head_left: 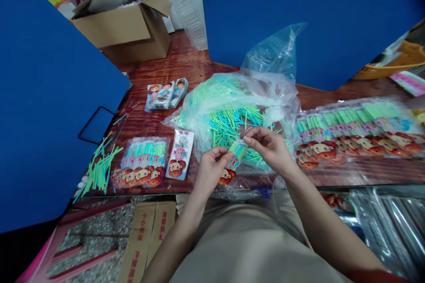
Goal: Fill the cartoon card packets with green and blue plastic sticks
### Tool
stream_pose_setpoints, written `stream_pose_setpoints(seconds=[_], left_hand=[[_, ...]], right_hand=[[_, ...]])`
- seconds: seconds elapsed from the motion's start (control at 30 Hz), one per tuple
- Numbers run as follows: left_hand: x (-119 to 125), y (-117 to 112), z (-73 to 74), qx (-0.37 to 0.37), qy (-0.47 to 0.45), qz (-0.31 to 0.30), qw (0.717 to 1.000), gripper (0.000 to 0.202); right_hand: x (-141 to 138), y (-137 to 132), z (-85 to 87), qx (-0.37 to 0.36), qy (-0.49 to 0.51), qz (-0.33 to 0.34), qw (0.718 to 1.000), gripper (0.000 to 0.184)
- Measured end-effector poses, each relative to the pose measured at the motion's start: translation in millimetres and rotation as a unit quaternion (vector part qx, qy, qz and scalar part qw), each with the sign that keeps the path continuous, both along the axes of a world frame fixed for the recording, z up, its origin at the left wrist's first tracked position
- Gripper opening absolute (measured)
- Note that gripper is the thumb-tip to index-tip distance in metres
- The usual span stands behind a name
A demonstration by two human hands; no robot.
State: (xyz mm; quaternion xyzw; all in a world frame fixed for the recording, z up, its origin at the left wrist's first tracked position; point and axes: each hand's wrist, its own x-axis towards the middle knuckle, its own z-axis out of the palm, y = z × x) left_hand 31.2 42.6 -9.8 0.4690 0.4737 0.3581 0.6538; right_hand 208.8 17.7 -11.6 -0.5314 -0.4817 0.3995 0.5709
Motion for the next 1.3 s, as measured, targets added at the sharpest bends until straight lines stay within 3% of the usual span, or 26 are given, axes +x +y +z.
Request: stream_pose_setpoints(seconds=[0.17, 0.4, 0.6, 0.93, 1.3], left_hand=[[-2, 3, -2.3, 0.01, 0.006, -0.007, 1.0, 0.027], [-4, 4, -3.7, -0.029, -0.013, 0.014, 0.999, 0.033], [-4, 5, -1.5, -0.064, -0.025, 0.011, 0.998, 0.037], [0, 2, -3.2, -0.034, -0.008, 0.028, 0.999, 0.036], [-1, 3, -5.4, -0.01, 0.01, 0.001, 1.0, 0.035]], right_hand=[[-2, 2, -2.4, 0.001, 0.026, -0.01, 1.0, 0.022], [1, 2, -8.3, -0.016, -0.04, -0.032, 0.999, 0.025], [-1, 2, -10.0, 0.016, -0.101, -0.053, 0.993, 0.021], [-1, 1, -7.2, 0.064, -0.213, -0.053, 0.973, 0.012], [0, 7, -14.4, -0.02, -0.054, -0.033, 0.998, 0.032]])
